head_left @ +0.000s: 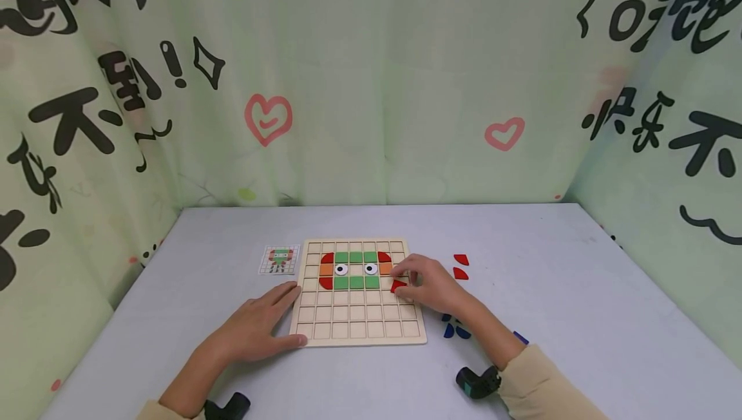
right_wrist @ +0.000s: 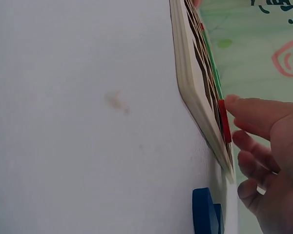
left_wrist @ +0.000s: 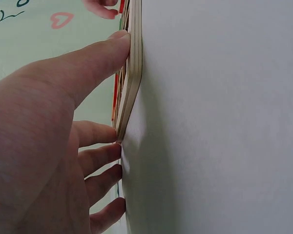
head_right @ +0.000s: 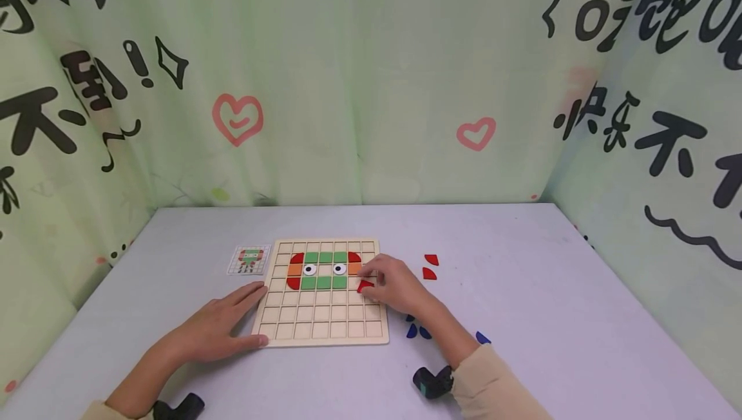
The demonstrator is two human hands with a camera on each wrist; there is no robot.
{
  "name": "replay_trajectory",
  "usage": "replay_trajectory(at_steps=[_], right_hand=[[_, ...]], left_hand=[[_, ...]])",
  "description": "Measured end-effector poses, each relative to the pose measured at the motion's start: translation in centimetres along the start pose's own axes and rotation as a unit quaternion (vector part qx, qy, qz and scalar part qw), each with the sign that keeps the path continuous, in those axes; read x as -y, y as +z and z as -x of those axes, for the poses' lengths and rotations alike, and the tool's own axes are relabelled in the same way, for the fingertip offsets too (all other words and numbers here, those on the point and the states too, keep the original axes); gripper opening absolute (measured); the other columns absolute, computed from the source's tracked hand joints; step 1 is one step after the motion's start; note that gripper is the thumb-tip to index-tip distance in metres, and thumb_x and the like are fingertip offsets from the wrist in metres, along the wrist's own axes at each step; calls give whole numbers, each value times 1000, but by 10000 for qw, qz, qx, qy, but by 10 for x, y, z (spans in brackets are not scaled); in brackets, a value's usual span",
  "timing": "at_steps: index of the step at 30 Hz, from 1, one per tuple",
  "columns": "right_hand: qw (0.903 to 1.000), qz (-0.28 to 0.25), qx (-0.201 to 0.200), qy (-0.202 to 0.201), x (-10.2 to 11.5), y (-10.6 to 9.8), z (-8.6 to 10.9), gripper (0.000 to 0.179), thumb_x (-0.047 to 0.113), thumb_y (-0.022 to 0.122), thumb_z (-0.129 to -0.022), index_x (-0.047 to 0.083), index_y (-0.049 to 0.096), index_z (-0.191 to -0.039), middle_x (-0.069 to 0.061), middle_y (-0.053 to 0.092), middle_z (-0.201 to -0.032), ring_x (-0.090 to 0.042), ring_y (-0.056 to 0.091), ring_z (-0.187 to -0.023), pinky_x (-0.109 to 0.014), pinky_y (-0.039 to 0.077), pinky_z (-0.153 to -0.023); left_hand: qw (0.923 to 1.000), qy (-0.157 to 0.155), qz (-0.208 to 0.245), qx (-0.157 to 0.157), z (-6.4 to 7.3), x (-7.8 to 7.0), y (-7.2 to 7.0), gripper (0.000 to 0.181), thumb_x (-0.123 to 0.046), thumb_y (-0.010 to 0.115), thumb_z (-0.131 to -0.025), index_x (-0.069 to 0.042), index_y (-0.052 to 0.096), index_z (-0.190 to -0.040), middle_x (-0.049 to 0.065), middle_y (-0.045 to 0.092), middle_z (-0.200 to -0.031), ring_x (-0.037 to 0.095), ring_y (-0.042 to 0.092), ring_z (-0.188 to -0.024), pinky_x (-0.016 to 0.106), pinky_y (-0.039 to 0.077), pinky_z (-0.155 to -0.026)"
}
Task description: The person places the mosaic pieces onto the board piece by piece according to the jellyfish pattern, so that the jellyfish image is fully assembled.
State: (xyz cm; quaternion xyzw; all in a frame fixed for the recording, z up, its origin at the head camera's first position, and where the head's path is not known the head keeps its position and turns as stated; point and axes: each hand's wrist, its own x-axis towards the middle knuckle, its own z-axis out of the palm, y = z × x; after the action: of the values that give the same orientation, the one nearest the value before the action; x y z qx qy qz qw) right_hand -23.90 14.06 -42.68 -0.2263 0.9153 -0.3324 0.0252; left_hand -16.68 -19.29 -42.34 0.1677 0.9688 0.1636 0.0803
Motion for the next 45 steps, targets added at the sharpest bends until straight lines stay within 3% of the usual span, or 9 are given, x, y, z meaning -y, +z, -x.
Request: replay_trajectory(at_steps=[3, 7, 17, 22, 26, 45], right_hand=[[9994, 187, -108, 257, 2, 3, -2, 27, 26, 81, -78, 16, 74, -102, 4, 61, -92, -12, 48, -75, -21, 41, -58], [9986, 272, -40, 442, 5, 5, -4, 20, 26, 81, -78, 20, 74, -96, 6, 60, -89, -12, 48, -74, -21, 41, -59], [9992, 101, 337, 175, 7, 2, -2, 22, 10, 72, -84, 21, 73, -104, -1, 58, -114, -14, 51, -87, -22, 48, -66], [9989, 160, -7, 439, 7, 2, -2, 26, 18, 78, -81, 17, 72, -107, 1, 61, -97, -13, 49, -75, -21, 42, -56], [9984, 149, -41, 551, 7, 2, -1, 24, 19, 79, -81, 16, 73, -104, 3, 60, -86, -13, 49, -73, -21, 41, -56], [9995, 114, -36, 303, 6, 3, -3, 18, 10, 72, -84, 14, 75, -101, 4, 63, -89, -13, 50, -73, -20, 44, -58]], left_hand=[[10000, 4, -19, -4, 0, 0, 0, 92, -62, 66, -80, -11, 36, -150, 7, 32, -157, 28, 33, -144, 54, 37, -108], [10000, -8, -19, -16, -1, 0, 1, 91, -61, 67, -80, -12, 36, -150, 7, 32, -158, 27, 33, -144, 54, 37, -108], [10000, 29, -19, -4, -1, 0, 1, 90, -60, 67, -81, -11, 36, -150, 8, 32, -157, 28, 33, -144, 55, 37, -107], [10000, -14, 3, 4, 0, 0, 0, 91, -61, 67, -80, -11, 36, -150, 7, 32, -157, 28, 33, -144, 56, 36, -107], [10000, -18, 3, 6, 0, -1, 0, 91, -61, 67, -80, -11, 36, -150, 7, 32, -157, 28, 33, -144, 55, 36, -108], [10000, 73, 44, 16, 2, 1, -1, 92, -62, 66, -81, -10, 36, -150, 8, 31, -157, 29, 33, -144, 55, 36, -107]])
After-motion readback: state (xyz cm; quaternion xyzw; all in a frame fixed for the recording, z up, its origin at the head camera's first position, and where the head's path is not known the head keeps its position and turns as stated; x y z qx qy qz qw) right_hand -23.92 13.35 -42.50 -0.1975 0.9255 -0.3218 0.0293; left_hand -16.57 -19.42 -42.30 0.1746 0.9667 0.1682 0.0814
